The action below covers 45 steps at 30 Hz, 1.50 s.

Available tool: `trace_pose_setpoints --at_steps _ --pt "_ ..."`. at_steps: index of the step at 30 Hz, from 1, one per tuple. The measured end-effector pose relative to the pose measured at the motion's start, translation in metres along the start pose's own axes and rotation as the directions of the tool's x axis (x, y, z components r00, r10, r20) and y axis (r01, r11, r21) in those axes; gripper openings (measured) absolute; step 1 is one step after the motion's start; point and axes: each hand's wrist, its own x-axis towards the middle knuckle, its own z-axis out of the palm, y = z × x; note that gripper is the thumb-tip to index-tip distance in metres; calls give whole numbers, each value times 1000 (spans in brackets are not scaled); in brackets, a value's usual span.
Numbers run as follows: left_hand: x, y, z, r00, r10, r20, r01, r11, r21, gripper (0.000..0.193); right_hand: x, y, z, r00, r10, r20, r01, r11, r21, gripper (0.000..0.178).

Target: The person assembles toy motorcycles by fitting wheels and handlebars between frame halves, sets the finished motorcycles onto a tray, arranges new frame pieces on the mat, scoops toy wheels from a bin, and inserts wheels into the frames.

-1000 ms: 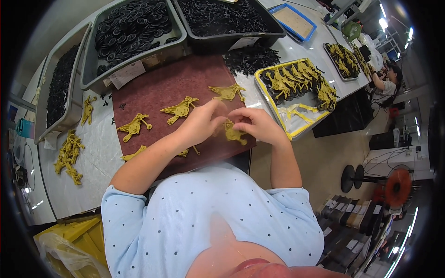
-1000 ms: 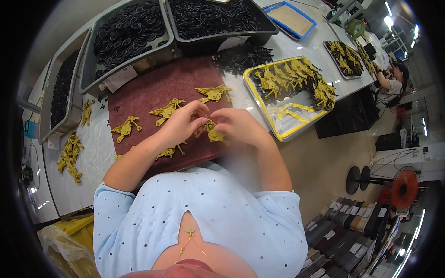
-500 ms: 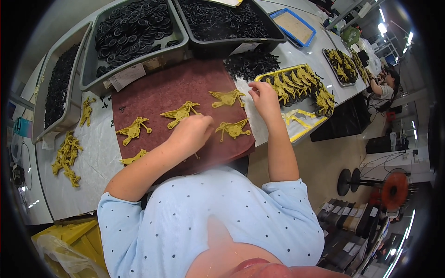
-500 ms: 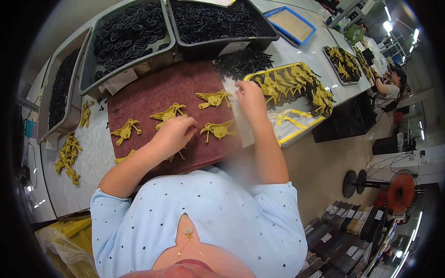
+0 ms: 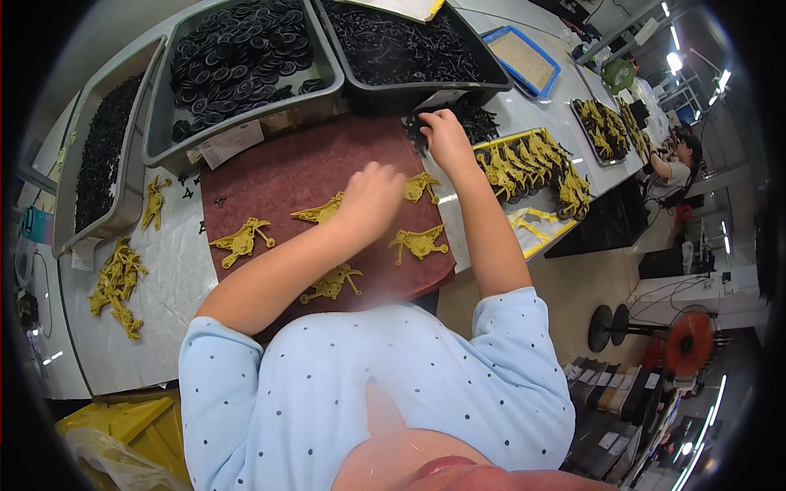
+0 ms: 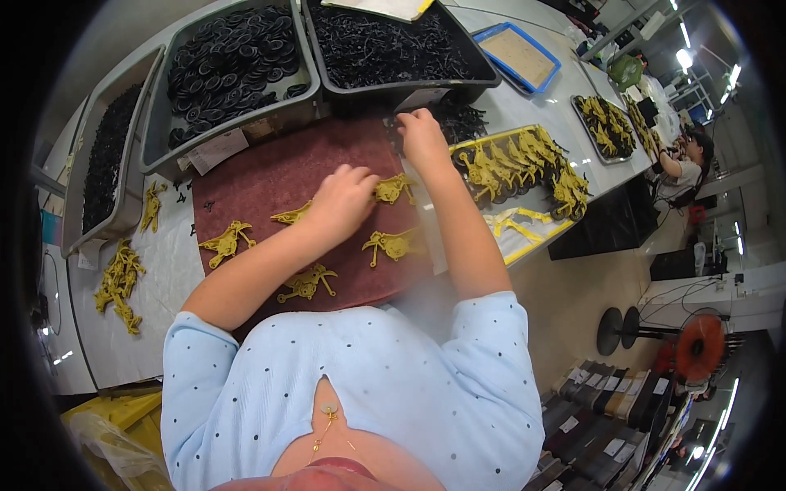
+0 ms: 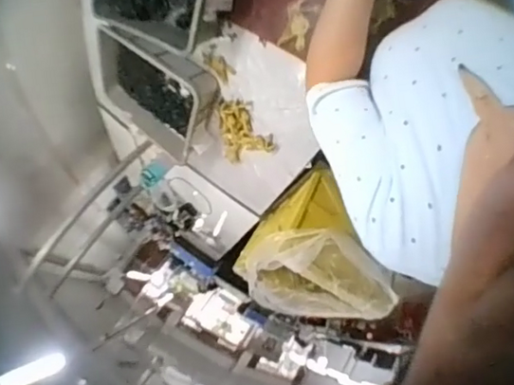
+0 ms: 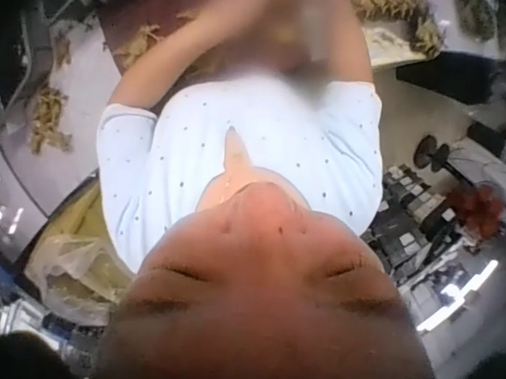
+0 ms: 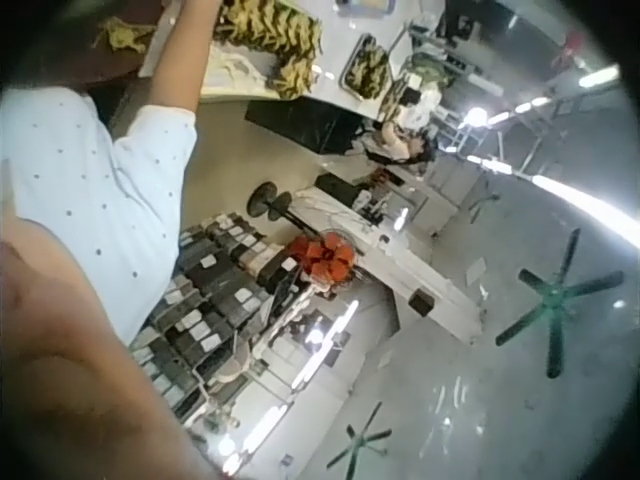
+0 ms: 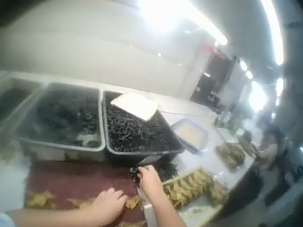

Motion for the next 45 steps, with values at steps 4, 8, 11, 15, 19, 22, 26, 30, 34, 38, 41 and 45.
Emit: trace_pose_setpoints --at_steps 4,8,11,15,19,22,26,30,34,38,41,45 --pt "14 7 23 999 27 43 -30 998 60 27 15 16 12 963 57 264 5 974 -227 21" --pt "11 -3 27 996 13 89 -16 999 40 25 21 22 -3 936 53 347 -10 992 -125 20" --pt "6 -6 20 996 -6 92 4 1000 20 23 21 12 -23 945 73 318 -92 995 46 16" --pt "1 -8 17 997 -12 79 10 1000 26 24 16 8 -40 957 170 236 -200 974 110 15" --pt "1 -6 11 992 -5 123 3 1000 13 27 5 16 -43 893 258 369 -421 770 480 18" --pt "-1 -5 2 985 -20 174 22 1000 -7 29 -3 4 -56 801 258 540 -595 444 670 17" --pt "-4 -7 3 984 -23 178 24 1000 -7 33 -16 -7 -58 754 163 636 -655 131 744 14" --pt "-2 -4 2 983 -18 181 19 1000 -5 35 -20 -20 -64 758 120 642 -653 130 746 13" --pt "-2 -3 1 979 -36 200 37 999 -4 34 -20 -23 -64 750 122 650 -661 127 740 11" --pt "-4 -5 3 982 -33 188 31 999 10 35 -20 -19 -63 740 66 669 -672 107 732 11" --pt "-6 -1 2 979 -58 195 48 997 56 38 -22 -21 -53 795 101 598 -601 261 755 12" --pt "-9 14 -3 987 10 161 -13 1000 21 37 -26 -5 -45 750 112 652 -659 207 723 13"
